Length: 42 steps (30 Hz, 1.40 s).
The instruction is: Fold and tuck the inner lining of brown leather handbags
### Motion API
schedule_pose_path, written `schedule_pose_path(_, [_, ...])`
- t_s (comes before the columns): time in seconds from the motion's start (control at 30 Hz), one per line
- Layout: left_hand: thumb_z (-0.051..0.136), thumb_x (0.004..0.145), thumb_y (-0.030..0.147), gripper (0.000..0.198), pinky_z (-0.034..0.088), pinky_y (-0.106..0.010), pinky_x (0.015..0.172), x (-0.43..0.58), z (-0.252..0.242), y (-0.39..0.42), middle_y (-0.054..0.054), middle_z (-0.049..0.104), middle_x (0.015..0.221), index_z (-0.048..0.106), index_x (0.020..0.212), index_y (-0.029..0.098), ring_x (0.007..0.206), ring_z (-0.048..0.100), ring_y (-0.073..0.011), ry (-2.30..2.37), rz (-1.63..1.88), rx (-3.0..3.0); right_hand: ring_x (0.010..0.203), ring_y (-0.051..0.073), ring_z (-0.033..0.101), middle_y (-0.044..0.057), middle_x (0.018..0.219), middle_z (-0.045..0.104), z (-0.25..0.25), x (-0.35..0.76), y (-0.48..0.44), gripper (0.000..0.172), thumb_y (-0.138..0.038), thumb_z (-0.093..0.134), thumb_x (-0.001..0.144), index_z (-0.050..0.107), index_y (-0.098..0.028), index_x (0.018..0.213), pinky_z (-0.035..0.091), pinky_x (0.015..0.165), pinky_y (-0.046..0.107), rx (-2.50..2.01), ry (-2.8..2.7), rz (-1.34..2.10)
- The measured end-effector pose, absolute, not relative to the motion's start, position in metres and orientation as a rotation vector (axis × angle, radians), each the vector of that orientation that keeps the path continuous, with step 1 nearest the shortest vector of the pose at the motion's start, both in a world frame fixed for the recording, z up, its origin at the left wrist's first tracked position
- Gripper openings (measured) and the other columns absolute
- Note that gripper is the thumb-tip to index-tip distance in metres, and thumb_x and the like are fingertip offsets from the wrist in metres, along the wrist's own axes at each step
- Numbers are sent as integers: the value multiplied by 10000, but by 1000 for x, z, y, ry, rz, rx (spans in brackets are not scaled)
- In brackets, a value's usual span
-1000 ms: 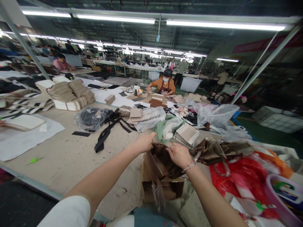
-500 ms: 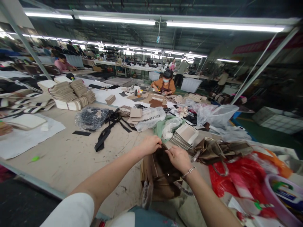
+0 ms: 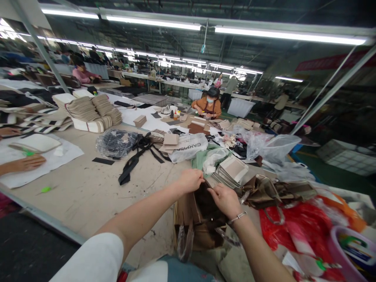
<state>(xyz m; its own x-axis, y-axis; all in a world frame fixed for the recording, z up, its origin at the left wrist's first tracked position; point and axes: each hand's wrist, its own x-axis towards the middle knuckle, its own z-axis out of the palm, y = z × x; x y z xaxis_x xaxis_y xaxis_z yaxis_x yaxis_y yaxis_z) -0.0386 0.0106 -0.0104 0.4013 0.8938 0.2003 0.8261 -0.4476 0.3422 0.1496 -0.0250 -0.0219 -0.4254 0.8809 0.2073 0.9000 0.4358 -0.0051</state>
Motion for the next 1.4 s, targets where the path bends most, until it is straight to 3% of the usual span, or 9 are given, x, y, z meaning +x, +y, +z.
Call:
schedule_pose_path(0.1, [530, 836, 283, 169, 468, -276, 714, -38, -12, 10, -67, 678, 847, 647, 823, 163, 806, 626, -195, 1543, 552, 2451, 669, 145, 583, 23, 715, 617, -22, 154, -26, 435, -515, 412, 900, 654, -224, 686, 404, 617, 252, -1569, -2485, -57])
schedule_pose_path(0.3, [513, 843, 277, 167, 466, -283, 706, -37, -15, 9, -67, 668, 838, 637, 819, 168, 794, 619, -197, 1562, 580, 2448, 751, 169, 606, 17, 825, 663, -9, 148, -21, 462, -635, 472, 814, 633, -301, 1088, 408, 649, 258, -1601, -2469, 94])
schedule_pose_path(0.57, [537, 818, 246, 103, 478, -308, 784, -43, -24, 9, -50, 652, 884, 608, 862, 186, 854, 611, -196, 1485, 697, 2368, 796, 162, 607, 49, 857, 670, -5, 127, -1, 366, -420, 393, 929, 679, -213, 832, 381, 644, 252, -1671, -2572, -2])
schedule_pose_path(0.7, [667, 698, 213, 547, 474, -346, 865, -53, -26, 1, -84, 573, 1174, 438, 1194, 190, 985, 592, -210, 1358, 851, 2200, 785, 164, 602, 66, 870, 667, -12, 129, 0, 340, -352, 386, 934, 668, -185, 841, 376, 630, 256, -1668, -2546, -32])
schedule_pose_path(0.77, [667, 672, 175, 631, 470, -360, 876, -62, -26, 1, -94, 540, 1233, 384, 1236, 202, 1011, 589, -221, 1380, 786, 2151, 806, 167, 600, 70, 885, 668, -14, 130, 0, 328, -337, 388, 932, 667, -182, 859, 380, 650, 258, -1645, -2536, -22])
schedule_pose_path(0.9, [530, 692, 48, 494, 493, -317, 807, -80, -19, 11, -46, 628, 1045, 423, 1144, 217, 901, 629, -189, 1353, 532, 2117, 817, 165, 599, 66, 882, 667, -12, 131, -1, 330, -337, 385, 930, 666, -183, 849, 383, 676, 258, -1614, -2523, 15])
schedule_pose_path(1.0, [488, 695, 26, 430, 487, -296, 830, -87, -10, 16, -35, 596, 1069, 465, 1079, 219, 934, 605, -170, 1282, 533, 2231, 797, 164, 602, 61, 859, 666, -9, 130, -3, 340, -339, 385, 928, 662, -181, 808, 383, 666, 261, -1639, -2506, 30])
schedule_pose_path(1.13, [500, 695, 33, 359, 446, -312, 904, -79, -2, 11, -27, 553, 1100, 541, 991, 231, 1017, 546, -183, 1281, 516, 2487, 810, 170, 603, 71, 869, 667, -8, 129, -5, 313, -323, 402, 917, 663, -176, 830, 386, 679, 262, -1658, -2479, 52])
schedule_pose_path(1.4, [616, 734, 141, 190, 448, -303, 831, -63, 0, 11, -18, 578, 1013, 580, 904, 216, 933, 551, -182, 1337, 473, 2596, 799, 177, 608, 81, 855, 665, -11, 127, -7, 335, -341, 398, 917, 670, -175, 812, 395, 664, 262, -1698, -2432, 95])
